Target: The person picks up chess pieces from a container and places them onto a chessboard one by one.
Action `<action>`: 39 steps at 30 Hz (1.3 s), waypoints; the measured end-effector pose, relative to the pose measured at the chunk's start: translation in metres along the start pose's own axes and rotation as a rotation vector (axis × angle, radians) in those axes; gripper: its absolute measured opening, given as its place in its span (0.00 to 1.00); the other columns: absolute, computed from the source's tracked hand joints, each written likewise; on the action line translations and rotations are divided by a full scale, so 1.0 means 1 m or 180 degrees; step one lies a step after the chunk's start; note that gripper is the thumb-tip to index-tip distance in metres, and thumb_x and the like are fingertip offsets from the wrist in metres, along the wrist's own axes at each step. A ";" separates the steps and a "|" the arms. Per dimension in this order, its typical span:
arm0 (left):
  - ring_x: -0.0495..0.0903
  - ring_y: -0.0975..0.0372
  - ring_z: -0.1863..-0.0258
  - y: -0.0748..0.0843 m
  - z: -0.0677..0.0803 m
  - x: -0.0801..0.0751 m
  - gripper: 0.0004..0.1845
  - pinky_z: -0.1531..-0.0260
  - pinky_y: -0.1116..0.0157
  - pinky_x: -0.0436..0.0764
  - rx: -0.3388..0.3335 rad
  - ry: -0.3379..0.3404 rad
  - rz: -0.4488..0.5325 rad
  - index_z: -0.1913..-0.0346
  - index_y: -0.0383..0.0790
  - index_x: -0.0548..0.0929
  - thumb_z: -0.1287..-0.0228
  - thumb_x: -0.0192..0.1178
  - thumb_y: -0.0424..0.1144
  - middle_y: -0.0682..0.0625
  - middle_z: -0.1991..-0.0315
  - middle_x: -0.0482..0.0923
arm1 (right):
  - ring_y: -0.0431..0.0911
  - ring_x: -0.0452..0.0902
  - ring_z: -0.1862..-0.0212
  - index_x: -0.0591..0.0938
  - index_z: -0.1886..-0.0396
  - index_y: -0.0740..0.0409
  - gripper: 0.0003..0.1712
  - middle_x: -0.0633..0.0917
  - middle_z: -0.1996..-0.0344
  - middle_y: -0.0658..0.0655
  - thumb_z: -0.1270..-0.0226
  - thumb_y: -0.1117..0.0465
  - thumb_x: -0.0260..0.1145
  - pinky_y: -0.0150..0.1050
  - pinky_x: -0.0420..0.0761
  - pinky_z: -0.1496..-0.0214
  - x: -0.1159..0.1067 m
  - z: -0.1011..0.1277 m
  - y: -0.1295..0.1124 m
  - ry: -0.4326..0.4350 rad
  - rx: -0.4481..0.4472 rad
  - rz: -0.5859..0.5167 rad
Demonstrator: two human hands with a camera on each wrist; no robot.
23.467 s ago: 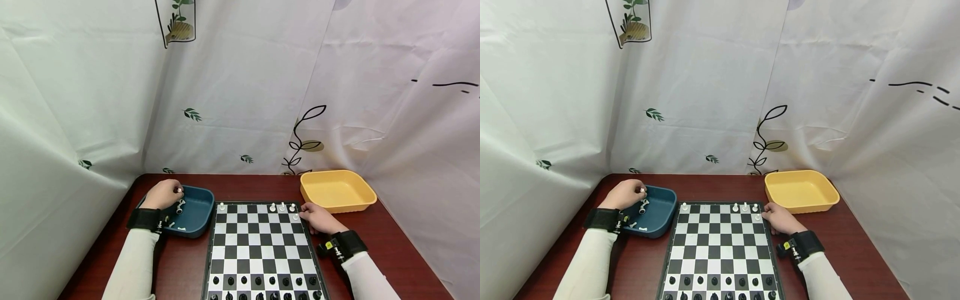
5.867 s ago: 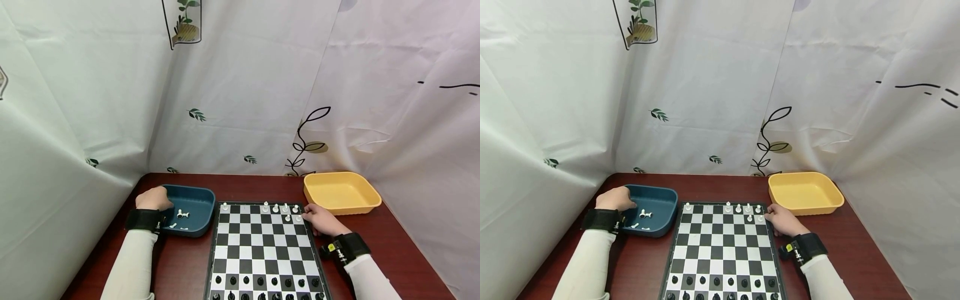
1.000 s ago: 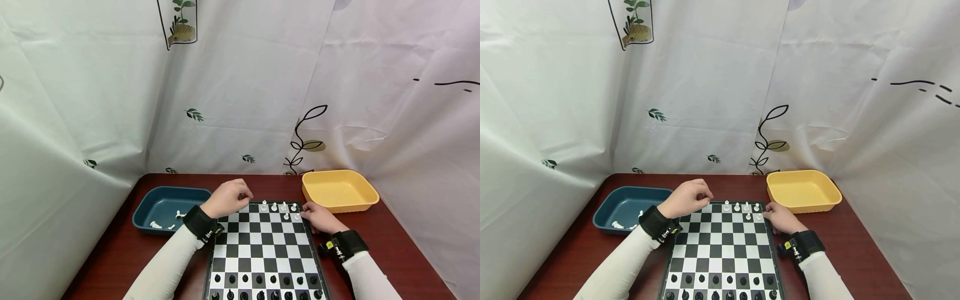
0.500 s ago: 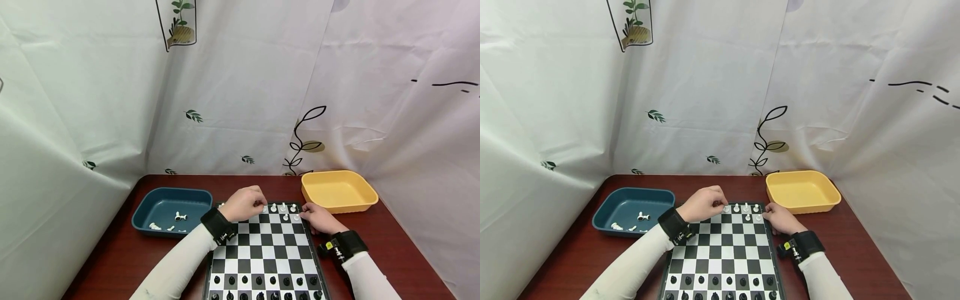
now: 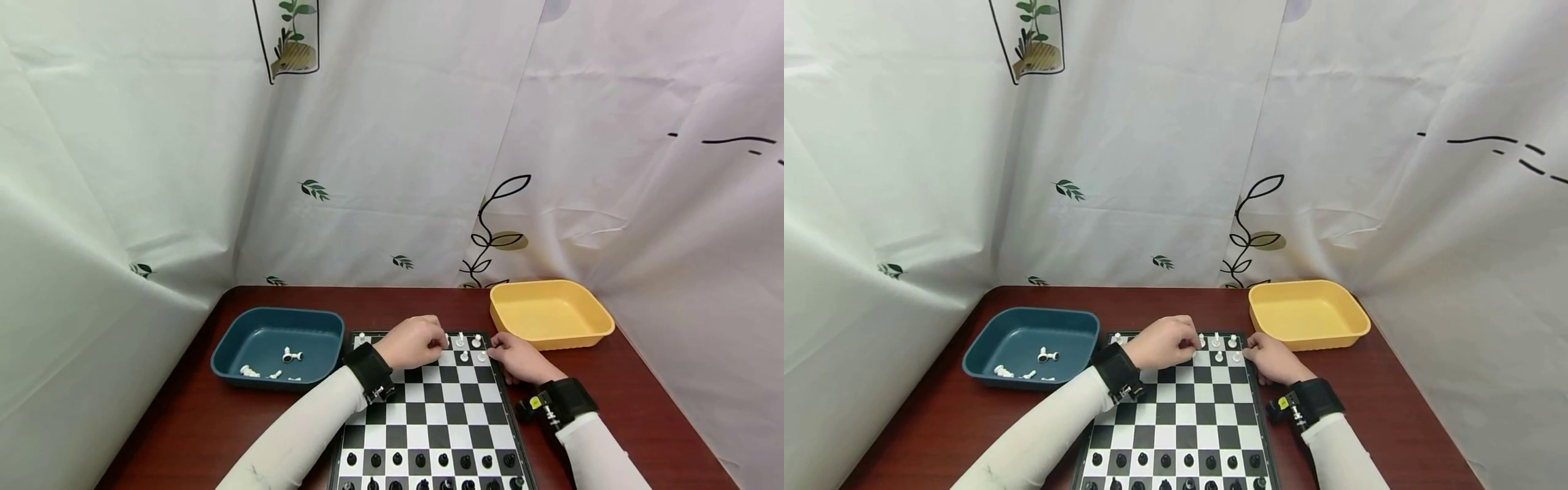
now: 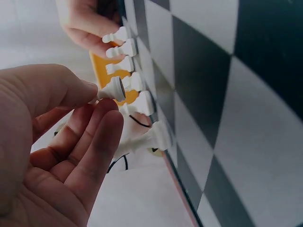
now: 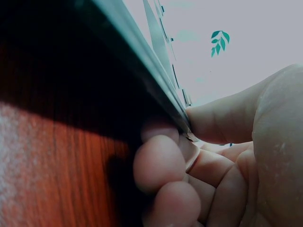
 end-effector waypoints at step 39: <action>0.82 0.68 0.59 0.008 -0.012 0.012 0.07 0.54 0.74 0.79 0.0082 -0.0112 -0.0313 0.54 0.46 0.96 0.24 0.70 0.32 0.56 0.57 0.86 | 0.49 0.78 0.83 0.79 0.52 0.62 0.07 0.78 0.82 0.56 0.16 0.61 0.62 0.44 0.77 0.78 -0.001 -0.002 -0.001 -0.0027 0.0025 -0.0029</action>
Point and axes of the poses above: each hand's wrist, its own z-axis away from the middle knuckle, its own x-axis out of the palm, y = z × x, the point moved 6 cm from there along -z, towards the middle knuckle
